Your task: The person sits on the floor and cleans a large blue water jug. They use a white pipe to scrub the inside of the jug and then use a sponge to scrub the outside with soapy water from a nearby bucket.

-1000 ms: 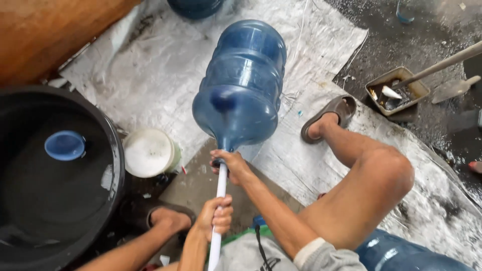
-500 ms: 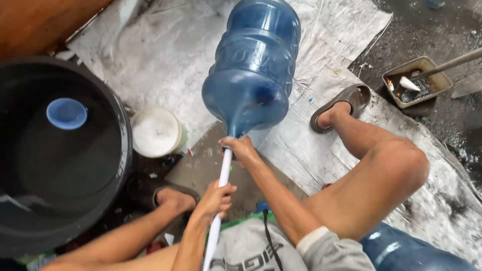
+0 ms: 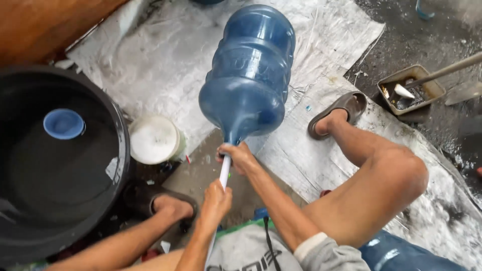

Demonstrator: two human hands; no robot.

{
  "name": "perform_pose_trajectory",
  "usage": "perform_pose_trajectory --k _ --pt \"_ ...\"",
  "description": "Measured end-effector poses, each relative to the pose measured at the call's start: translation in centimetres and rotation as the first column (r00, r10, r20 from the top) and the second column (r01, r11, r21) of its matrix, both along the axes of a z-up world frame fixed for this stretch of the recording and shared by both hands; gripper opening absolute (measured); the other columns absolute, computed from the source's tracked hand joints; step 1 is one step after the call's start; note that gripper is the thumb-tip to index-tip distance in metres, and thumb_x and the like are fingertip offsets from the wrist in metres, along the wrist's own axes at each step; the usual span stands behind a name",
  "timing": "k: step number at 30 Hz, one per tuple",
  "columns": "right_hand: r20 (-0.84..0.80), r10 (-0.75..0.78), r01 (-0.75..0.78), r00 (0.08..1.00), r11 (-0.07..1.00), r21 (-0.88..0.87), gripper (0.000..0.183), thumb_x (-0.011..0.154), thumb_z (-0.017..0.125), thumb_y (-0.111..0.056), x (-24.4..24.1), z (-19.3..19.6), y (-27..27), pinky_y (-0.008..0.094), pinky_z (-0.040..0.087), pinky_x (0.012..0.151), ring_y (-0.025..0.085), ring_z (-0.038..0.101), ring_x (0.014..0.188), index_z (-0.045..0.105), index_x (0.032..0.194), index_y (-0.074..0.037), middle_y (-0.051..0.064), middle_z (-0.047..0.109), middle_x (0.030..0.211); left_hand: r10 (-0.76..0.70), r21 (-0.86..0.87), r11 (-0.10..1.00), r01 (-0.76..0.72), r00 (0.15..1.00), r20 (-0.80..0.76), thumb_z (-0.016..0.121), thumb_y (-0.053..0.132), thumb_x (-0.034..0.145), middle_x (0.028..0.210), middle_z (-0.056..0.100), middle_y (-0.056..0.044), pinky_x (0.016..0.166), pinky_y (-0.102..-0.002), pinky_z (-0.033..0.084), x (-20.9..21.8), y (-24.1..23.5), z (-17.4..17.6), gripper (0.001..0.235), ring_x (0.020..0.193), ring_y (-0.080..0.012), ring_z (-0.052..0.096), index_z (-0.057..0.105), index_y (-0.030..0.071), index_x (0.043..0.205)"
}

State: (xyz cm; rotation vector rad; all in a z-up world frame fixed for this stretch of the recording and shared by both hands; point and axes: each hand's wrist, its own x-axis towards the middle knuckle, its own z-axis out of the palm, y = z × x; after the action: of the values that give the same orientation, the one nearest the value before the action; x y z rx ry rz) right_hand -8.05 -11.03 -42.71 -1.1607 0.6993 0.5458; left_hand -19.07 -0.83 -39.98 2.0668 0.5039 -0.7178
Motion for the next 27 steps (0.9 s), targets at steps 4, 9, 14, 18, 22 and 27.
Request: perform_pose_trajectory --k 4,9,14,18,22,27 --pt "0.048 -0.07 0.062 0.996 0.987 0.15 0.019 0.068 0.07 -0.002 1.2 -0.3 -0.3 0.042 0.061 0.062 0.027 0.068 0.063 0.06 0.082 0.006 0.018 0.064 0.072 0.147 -0.656 0.445 -0.61 0.772 -0.618 0.057 0.013 0.083 0.046 0.029 0.007 0.025 -0.02 0.029 0.9 -0.1 1.4 0.021 0.032 -0.0049 0.029 0.043 0.012 0.067" --pt "0.001 -0.096 0.093 0.995 0.967 0.237 0.015 0.066 0.067 -0.001 -1.5 -1.7 -0.3 0.045 0.06 0.065 0.026 0.066 0.063 0.061 0.08 0.004 0.015 0.063 0.07 0.068 -0.105 0.991 -0.086 0.983 -0.171 0.061 0.035 0.074 0.081 0.069 -0.015 0.063 -0.046 0.051 0.8 0.2 -1.9 0.036 0.083 -0.0309 0.069 0.068 0.013 0.102" --pt "0.009 -0.026 0.021 1.0 0.936 0.353 0.012 0.076 0.062 -0.01 -0.2 -2.1 0.1 0.03 0.056 0.062 0.023 0.061 0.06 0.061 0.081 0.001 0.014 0.062 0.074 -0.449 -0.665 -0.063 -0.744 0.616 -0.647 0.043 0.033 0.09 0.037 0.022 0.005 0.031 -0.023 0.016 -0.3 0.9 -5.1 0.046 0.03 -0.0076 0.02 0.033 0.018 0.048" --pt "-0.047 0.021 -0.001 0.999 0.921 0.39 0.005 0.079 0.057 -0.002 -1.7 -0.8 -0.2 0.031 0.056 0.066 0.02 0.059 0.071 0.054 0.082 0.0 0.012 0.058 0.076 0.006 0.019 1.0 -0.003 0.988 -0.153 0.05 0.028 0.078 0.092 0.066 -0.017 0.074 -0.045 0.045 1.4 0.1 1.9 0.032 0.088 -0.037 0.062 0.059 0.005 0.098" --pt "-0.01 0.013 -0.008 1.0 0.926 0.377 0.009 0.074 0.063 -0.008 0.1 -1.6 0.4 0.028 0.054 0.062 0.019 0.06 0.062 0.06 0.081 -0.002 0.01 0.062 0.073 -0.155 -0.696 0.121 -0.708 0.679 -0.718 0.049 0.018 0.088 0.04 0.017 0.011 0.024 -0.021 0.011 2.4 0.8 -3.2 0.036 0.028 -0.0016 0.017 0.032 0.021 0.056" --pt "-0.048 0.011 0.008 0.999 0.923 0.384 0.004 0.072 0.059 -0.004 -0.8 -1.1 0.6 0.029 0.055 0.06 0.019 0.058 0.065 0.056 0.075 -0.003 0.011 0.06 0.072 -0.01 -0.032 0.999 0.008 0.999 -0.044 0.05 0.022 0.073 0.074 0.065 -0.017 0.067 -0.046 0.043 1.8 0.5 1.0 0.022 0.077 -0.0371 0.065 0.061 0.009 0.087"
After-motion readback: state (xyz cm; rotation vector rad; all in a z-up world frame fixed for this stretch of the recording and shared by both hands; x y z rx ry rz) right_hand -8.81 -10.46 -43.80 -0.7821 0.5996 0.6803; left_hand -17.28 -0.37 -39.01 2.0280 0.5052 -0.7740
